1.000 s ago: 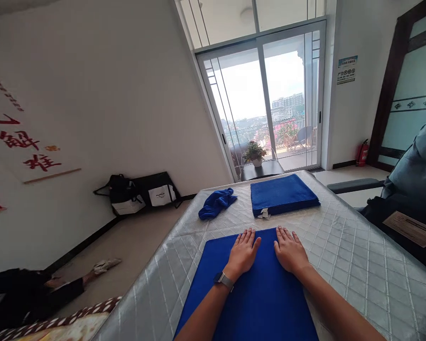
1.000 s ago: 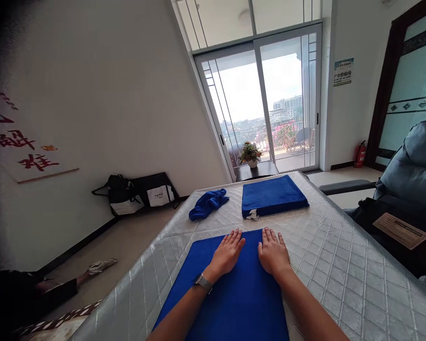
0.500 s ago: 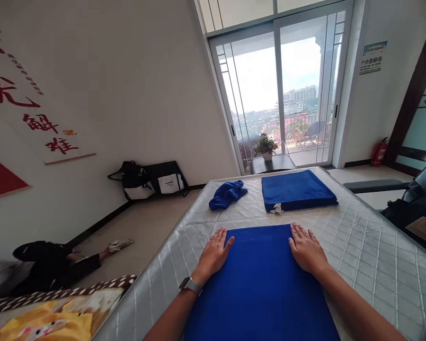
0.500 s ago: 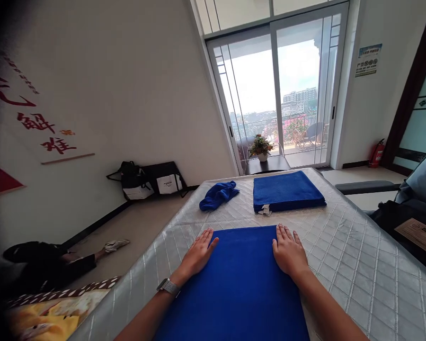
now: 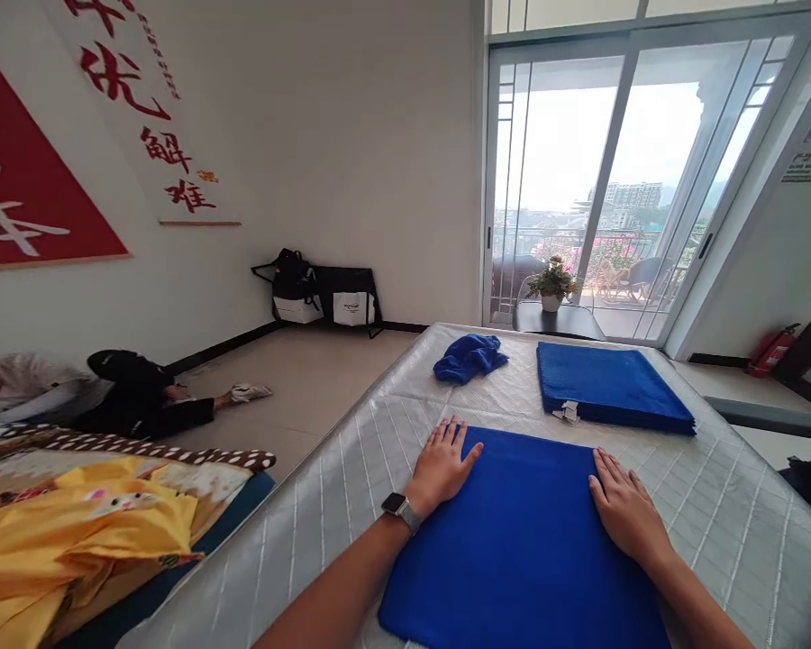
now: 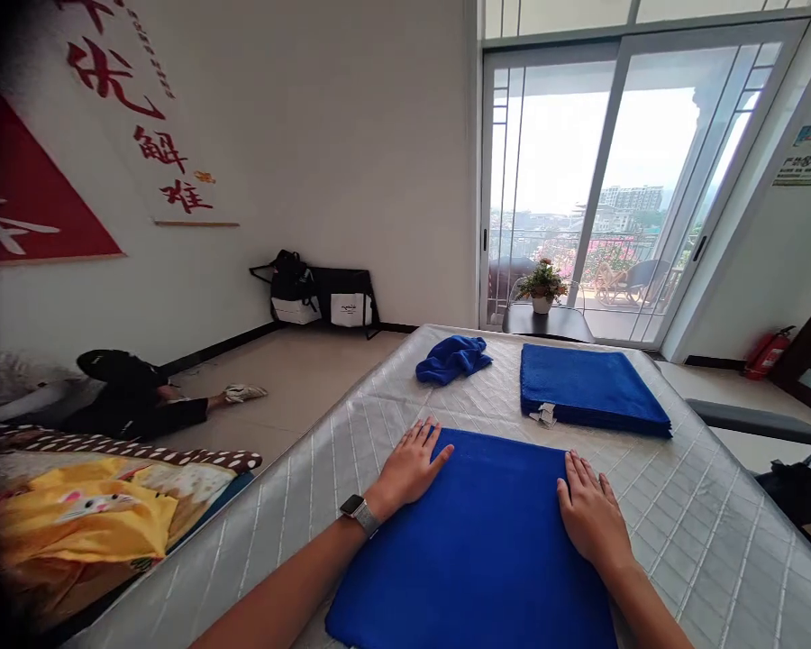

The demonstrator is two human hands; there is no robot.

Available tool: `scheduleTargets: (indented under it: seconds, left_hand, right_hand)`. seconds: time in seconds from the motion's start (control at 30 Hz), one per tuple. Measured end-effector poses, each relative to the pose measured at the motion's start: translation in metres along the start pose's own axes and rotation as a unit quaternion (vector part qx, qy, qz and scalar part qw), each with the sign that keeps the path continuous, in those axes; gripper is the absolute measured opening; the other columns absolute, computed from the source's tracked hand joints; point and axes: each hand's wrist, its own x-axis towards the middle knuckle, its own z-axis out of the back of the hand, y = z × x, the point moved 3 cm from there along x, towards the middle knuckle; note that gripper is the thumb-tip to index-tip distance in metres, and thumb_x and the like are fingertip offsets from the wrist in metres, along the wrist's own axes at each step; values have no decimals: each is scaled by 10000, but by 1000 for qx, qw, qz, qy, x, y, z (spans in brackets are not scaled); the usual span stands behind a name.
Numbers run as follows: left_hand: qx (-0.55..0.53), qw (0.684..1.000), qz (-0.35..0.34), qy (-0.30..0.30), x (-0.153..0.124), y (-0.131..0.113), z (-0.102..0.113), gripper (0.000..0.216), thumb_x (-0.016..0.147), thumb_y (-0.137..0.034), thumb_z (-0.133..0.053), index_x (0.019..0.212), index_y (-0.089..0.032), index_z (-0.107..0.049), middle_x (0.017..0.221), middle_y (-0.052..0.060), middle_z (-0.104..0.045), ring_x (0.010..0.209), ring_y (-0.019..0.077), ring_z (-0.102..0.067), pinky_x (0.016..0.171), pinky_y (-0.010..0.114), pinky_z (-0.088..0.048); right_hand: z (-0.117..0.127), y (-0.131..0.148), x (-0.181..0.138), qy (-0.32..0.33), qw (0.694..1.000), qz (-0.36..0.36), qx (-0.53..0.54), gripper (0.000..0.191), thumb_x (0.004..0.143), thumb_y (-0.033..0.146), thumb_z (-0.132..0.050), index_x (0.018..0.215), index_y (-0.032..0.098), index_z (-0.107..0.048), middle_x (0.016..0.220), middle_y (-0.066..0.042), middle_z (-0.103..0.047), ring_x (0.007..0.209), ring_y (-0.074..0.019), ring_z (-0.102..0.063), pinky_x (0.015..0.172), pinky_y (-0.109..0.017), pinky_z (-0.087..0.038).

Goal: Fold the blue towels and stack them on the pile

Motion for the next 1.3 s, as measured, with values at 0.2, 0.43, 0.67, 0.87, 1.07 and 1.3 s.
scheduleTargets:
  seconds: [0.2, 0.43, 0.67, 0.87, 1.07, 1.3]
  left_hand:
    - [53, 988, -107, -102, -9, -35, 41, 542, 1011, -486, -313, 1412, -175, -506, 1495, 142, -501, 1415, 315, -391, 1166, 500, -284]
    - [85, 953, -282, -71, -20, -146, 39, 311, 976, -274, -406, 1112, -118, -637, 1002, 152, -695, 930, 282, -622, 833, 431, -433]
    - [102, 931, -349, -35, -21, -190, 5, 293, 934, -136, -361, 909, -154, -653, 767, 109, -674, 702, 247, -563, 675, 402, -368]
    - [136, 924, -356, -22, -25, -187, 5, 265, 955, -169, -384, 933, -132, -645, 798, 115, -673, 710, 238, -574, 677, 399, -363]
    - [139, 923, -358, -12, -27, -188, 4, 300, 983, -168, -341, 958, -119, -635, 783, 111, -656, 696, 228, -563, 686, 390, -365]
    - [135, 922, -363, -15, -26, -187, 3, 299, 978, -161, -345, 957, -117, -641, 811, 117, -665, 710, 228, -572, 665, 384, -358]
  right_hand:
    - [57, 28, -19, -118, 992, 25, -21, 454, 977, 265, -324, 1331, 153, -586, 1423, -132, -552, 1353, -297, -436, 1146, -473, -273]
    - [108, 127, -96, -147, 950, 166, 218, 139, 893, 352, -620, 955, 231, -594, 913, -41, -656, 848, -217, -620, 790, -347, -487]
    - [92, 139, -109, -93, 921, 142, 350, 203, 795, 255, -733, 944, 242, -596, 906, 0, -654, 855, -201, -633, 786, -313, -500]
    - [90, 138, -107, -48, 904, 120, 408, 156, 808, 235, -676, 938, 238, -588, 905, 6, -637, 817, -185, -623, 731, -290, -492]
    - [93, 141, -108, -61, 899, 181, 394, 159, 844, 201, -606, 994, 244, -572, 939, 3, -626, 846, -172, -601, 726, -265, -464]
    - [91, 142, -106, -60, 894, 209, 392, 162, 804, 172, -603, 946, 238, -561, 897, 0, -629, 807, -166, -584, 690, -249, -449]
